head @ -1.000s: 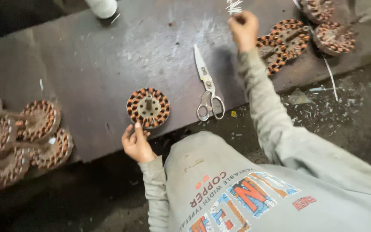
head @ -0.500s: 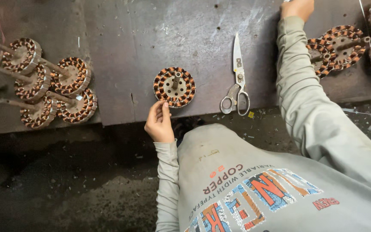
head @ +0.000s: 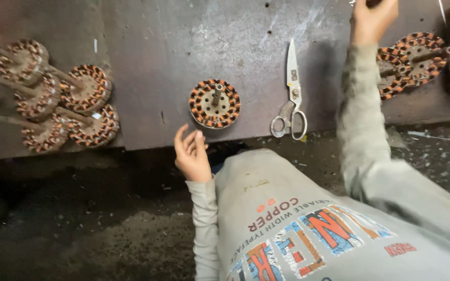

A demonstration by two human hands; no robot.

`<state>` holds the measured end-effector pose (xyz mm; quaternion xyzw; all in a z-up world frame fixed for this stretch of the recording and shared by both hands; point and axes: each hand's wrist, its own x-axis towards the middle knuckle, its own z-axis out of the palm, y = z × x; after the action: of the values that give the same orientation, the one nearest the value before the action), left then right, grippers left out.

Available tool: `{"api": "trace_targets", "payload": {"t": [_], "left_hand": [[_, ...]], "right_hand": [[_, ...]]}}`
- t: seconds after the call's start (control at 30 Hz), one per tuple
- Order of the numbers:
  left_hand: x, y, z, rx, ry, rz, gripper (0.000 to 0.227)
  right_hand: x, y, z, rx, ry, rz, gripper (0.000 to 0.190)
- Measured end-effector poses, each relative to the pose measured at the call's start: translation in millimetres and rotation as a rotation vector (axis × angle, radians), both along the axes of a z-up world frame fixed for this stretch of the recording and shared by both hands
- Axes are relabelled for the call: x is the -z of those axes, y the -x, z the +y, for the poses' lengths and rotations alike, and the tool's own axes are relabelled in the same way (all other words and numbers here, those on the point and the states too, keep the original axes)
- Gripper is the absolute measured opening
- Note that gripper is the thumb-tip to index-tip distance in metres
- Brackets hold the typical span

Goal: The person inserts small white plastic pins into the slots of a copper-wound stator, then uses scissors to trim the excess length. They repeat this process on multiple stator units, stacking the finished ones on the workbench.

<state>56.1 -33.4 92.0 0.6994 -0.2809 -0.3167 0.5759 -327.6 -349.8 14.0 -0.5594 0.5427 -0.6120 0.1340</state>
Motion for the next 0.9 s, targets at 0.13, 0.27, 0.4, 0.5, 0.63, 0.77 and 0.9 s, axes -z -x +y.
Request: {"api": "trace_targets", "payload": {"t": [0.13, 0.27, 0.4, 0.5, 0.63, 0.77, 0.9], "left_hand": [[-27, -13, -8, -0.033, -0.017, -0.396, 0.02], [-44, -29, -35, 0.261, 0.152, -0.748, 0.02], [-48, -34, -63, 0.466, 0.161, -0.743, 0.018], [-49, -32, -69, 0.532, 0.196, -0.641, 0.012], [-46, -32, -70, 0.598, 0.33, -0.367, 0.01], [-42, -32, -70, 0.642, 0.227, -0.14, 0.011], [-41, -34, -72, 0.653, 0.242, -0.089, 0.012]], "right_hand": [[-59, -70, 112, -0.525, -0.221, -0.26, 0.023], [-105, -143, 195, -0.715, -0.704, -0.49, 0.025], [-136, -192, 224, -0.708, -0.691, -0.687, 0.019], [-147, -209, 232, -0.687, -0.637, -0.725, 0.019], [-147, -226, 237, -0.627, -0.565, -0.687, 0.02], [-145, -238, 239, -0.568, -0.538, -0.556, 0.018], [-143, -246, 242, -0.539, -0.545, -0.596, 0.017]]}}
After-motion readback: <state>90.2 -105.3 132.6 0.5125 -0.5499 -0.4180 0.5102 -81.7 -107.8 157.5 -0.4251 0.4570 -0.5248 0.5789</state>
